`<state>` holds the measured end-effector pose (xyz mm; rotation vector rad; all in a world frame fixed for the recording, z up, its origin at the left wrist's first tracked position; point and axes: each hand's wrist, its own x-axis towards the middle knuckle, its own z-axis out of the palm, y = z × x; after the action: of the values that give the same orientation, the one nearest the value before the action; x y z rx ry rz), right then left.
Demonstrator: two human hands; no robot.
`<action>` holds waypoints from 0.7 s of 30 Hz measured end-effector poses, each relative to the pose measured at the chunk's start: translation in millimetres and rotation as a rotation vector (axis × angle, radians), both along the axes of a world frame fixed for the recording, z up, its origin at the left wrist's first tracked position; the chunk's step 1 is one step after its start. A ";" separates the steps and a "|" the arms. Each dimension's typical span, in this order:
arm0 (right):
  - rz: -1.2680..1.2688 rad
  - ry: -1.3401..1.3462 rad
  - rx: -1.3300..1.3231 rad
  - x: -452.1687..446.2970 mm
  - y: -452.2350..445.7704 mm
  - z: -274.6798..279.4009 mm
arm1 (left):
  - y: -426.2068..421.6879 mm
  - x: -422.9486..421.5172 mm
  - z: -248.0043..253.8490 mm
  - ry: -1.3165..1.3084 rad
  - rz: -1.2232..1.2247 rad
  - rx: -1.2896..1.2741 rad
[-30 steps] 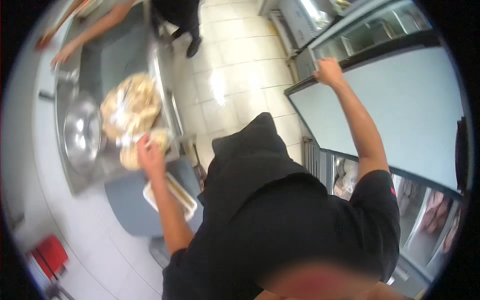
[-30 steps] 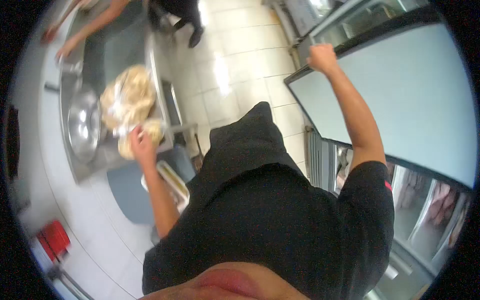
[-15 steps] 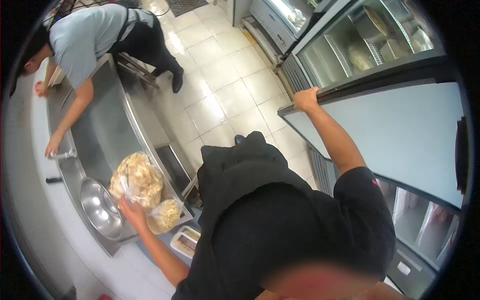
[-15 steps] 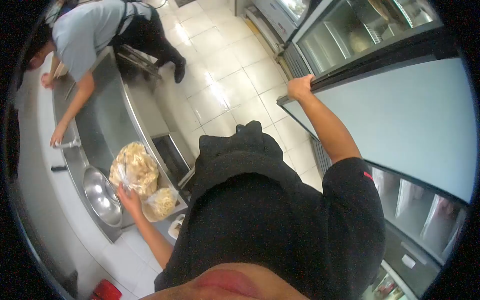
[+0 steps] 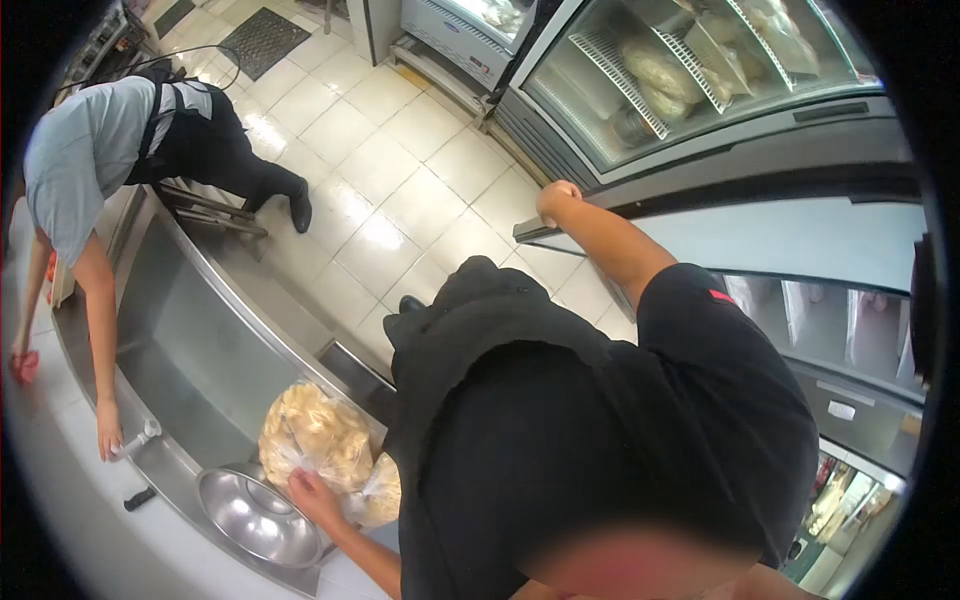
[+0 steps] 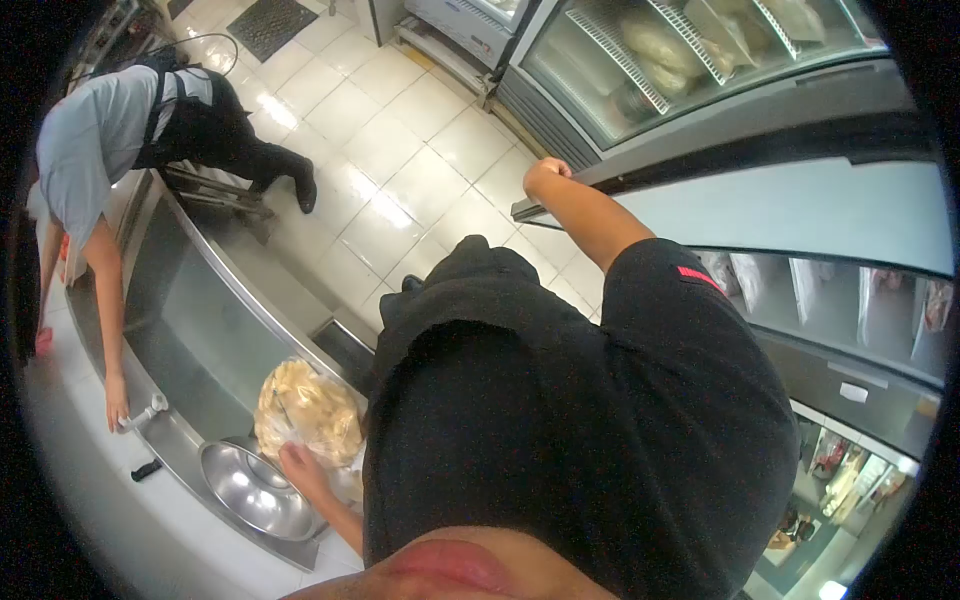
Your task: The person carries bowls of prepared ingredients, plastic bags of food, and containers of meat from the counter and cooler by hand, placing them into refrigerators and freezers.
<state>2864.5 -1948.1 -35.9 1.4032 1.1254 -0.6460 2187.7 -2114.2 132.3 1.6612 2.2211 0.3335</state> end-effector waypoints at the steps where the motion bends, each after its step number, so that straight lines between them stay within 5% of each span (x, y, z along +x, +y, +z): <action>1: 0.003 0.014 -0.054 -3.0 -6.7 -10.7 | 3.6 -0.2 0.7 0.007 -0.006 -0.018; 10: -0.073 0.063 -0.531 -40.9 -87.8 -78.9 | 10.5 2.6 3.6 0.010 -0.159 -0.133; 16: -0.586 0.415 -0.229 -47.3 -148.6 -68.3 | 27.3 -1.8 11.8 -0.241 -0.053 -0.257; 21: -0.991 0.409 0.082 -66.6 -154.3 -51.4 | 40.5 -4.4 29.9 -0.145 -0.151 -0.215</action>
<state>2797.8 -2102.4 -87.3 1.9364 0.6904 -1.6554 2183.3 -2073.7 162.2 1.6227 1.9390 0.1635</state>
